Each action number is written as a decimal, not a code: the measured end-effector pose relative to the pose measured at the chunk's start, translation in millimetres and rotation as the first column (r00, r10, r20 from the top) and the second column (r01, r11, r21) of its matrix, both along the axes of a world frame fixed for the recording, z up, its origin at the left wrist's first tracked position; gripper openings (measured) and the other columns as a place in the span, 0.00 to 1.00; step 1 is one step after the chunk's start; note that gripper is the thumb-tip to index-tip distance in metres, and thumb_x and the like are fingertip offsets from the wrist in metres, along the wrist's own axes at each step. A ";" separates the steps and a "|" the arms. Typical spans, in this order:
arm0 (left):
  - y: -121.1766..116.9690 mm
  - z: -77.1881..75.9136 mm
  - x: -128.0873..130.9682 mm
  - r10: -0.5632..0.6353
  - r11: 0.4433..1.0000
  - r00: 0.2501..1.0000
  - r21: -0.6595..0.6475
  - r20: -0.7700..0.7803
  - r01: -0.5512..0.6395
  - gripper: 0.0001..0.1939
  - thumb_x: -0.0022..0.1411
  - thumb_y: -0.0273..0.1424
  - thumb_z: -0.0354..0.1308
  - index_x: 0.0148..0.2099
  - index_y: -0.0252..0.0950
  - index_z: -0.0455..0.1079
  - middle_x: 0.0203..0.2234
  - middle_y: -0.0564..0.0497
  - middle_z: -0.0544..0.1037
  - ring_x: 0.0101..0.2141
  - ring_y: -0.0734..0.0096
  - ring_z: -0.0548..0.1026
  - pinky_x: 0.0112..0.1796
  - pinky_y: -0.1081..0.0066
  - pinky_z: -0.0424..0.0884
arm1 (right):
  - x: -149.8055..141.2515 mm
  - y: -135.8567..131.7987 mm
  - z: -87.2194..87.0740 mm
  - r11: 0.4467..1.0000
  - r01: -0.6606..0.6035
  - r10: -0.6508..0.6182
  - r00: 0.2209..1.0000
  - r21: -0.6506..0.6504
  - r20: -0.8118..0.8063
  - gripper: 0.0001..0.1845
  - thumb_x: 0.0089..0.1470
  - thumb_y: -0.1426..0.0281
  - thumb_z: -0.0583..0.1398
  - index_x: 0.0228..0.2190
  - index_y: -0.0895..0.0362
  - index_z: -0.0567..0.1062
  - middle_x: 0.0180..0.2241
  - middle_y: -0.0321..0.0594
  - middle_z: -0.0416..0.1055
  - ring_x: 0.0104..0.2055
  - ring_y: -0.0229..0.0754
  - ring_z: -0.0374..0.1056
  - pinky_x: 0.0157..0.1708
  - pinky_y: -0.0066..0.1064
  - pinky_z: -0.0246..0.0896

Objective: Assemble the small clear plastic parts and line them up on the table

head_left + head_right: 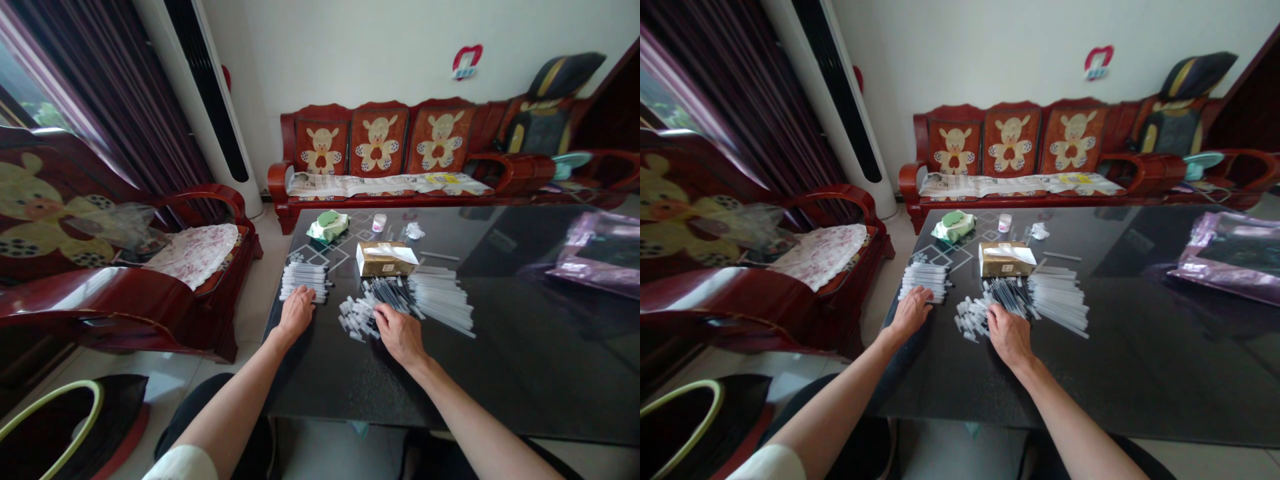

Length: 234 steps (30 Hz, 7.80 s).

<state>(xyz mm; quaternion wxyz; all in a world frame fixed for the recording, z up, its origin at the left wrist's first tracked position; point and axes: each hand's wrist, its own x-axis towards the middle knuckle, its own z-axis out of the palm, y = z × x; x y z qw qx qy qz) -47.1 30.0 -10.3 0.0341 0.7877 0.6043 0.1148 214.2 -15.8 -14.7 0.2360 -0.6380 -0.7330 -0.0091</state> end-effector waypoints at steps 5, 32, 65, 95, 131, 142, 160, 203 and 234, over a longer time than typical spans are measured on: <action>-2.2 -0.1 2.7 -0.027 1.000 0.999 -0.002 0.018 0.027 0.07 0.59 0.26 0.58 0.41 0.37 0.67 0.37 0.48 0.72 0.42 0.62 0.69 0.46 0.66 0.63 | -0.8 -0.9 1.7 1.000 -0.012 0.012 1.000 0.006 0.005 0.14 0.60 0.64 0.52 0.36 0.53 0.77 0.27 0.40 0.78 0.26 0.43 0.72 0.26 0.30 0.54; -35.9 27.4 39.6 -0.162 0.986 0.800 0.124 0.577 0.110 0.15 0.67 0.39 0.49 0.38 0.36 0.72 0.32 0.47 0.75 0.36 0.66 0.72 0.41 0.67 0.67 | -16.9 -4.2 7.9 0.832 -0.425 -0.162 0.428 -0.356 -0.889 0.21 0.53 0.53 0.57 0.26 0.60 0.73 0.14 0.35 0.68 0.10 0.30 0.53 0.10 0.23 0.40; -26.5 10.4 46.2 0.429 0.837 -0.052 -0.374 0.902 0.400 0.22 0.53 0.45 0.64 0.36 0.28 0.72 0.22 0.46 0.79 0.23 0.74 0.76 0.28 0.76 0.73 | -24.1 -11.0 20.2 0.734 -0.588 -0.140 0.357 -0.339 -0.924 0.17 0.49 0.59 0.62 0.25 0.62 0.74 0.16 0.37 0.71 0.14 0.30 0.59 0.14 0.22 0.50; -24.7 8.7 45.3 0.402 0.833 -0.070 -0.332 0.913 0.443 0.21 0.54 0.44 0.64 0.37 0.28 0.72 0.24 0.45 0.79 0.25 0.72 0.77 0.30 0.74 0.73 | -22.2 -8.5 15.6 0.728 -0.600 -0.116 0.371 -0.333 -0.921 0.20 0.52 0.55 0.60 0.27 0.62 0.73 0.17 0.38 0.72 0.14 0.31 0.61 0.14 0.22 0.52; -25.9 13.6 45.0 0.416 0.832 -0.061 -0.353 0.907 0.427 0.22 0.53 0.45 0.65 0.36 0.28 0.72 0.23 0.45 0.79 0.24 0.72 0.77 0.29 0.74 0.73 | -25.2 -11.6 17.3 0.668 -0.635 -0.167 0.379 -0.387 -0.910 0.27 0.54 0.49 0.55 0.28 0.61 0.73 0.17 0.39 0.72 0.14 0.33 0.63 0.14 0.23 0.53; -14.5 11.7 30.2 0.421 0.870 -0.159 -0.347 0.893 0.351 0.17 0.55 0.40 0.65 0.35 0.28 0.71 0.23 0.46 0.79 0.25 0.72 0.78 0.30 0.75 0.75 | 6.1 3.5 23.0 0.807 -0.450 -0.143 0.478 -0.382 -0.867 0.19 0.50 0.55 0.60 0.26 0.60 0.73 0.18 0.37 0.71 0.15 0.33 0.62 0.15 0.24 0.53; -21.0 9.3 38.0 0.453 0.836 -0.093 -0.387 0.886 0.388 0.18 0.55 0.41 0.65 0.36 0.28 0.72 0.24 0.44 0.79 0.25 0.71 0.78 0.30 0.74 0.75 | 18.0 12.2 12.2 0.966 -0.085 0.012 0.959 -0.246 -0.283 0.12 0.49 0.61 0.60 0.34 0.53 0.80 0.24 0.38 0.75 0.27 0.41 0.68 0.28 0.30 0.55; -31.2 17.7 46.4 0.367 0.795 -0.041 -0.291 0.929 0.533 0.18 0.55 0.40 0.65 0.40 0.28 0.75 0.28 0.45 0.79 0.28 0.73 0.76 0.34 0.73 0.73 | 10.8 -5.1 32.2 0.927 -0.282 0.125 0.854 -0.248 -0.504 0.24 0.61 0.57 0.49 0.22 0.57 0.73 0.19 0.39 0.71 0.21 0.37 0.66 0.24 0.28 0.56; -39.2 43.7 41.1 -0.393 0.905 0.777 0.057 0.492 0.422 0.17 0.70 0.35 0.42 0.29 0.36 0.61 0.22 0.55 0.64 0.26 0.75 0.64 0.30 0.75 0.56 | -21.5 -14.2 27.1 0.607 -0.694 -0.100 0.416 -0.387 -0.904 0.23 0.57 0.53 0.55 0.28 0.61 0.73 0.12 0.29 0.57 0.12 0.28 0.43 0.12 0.24 0.34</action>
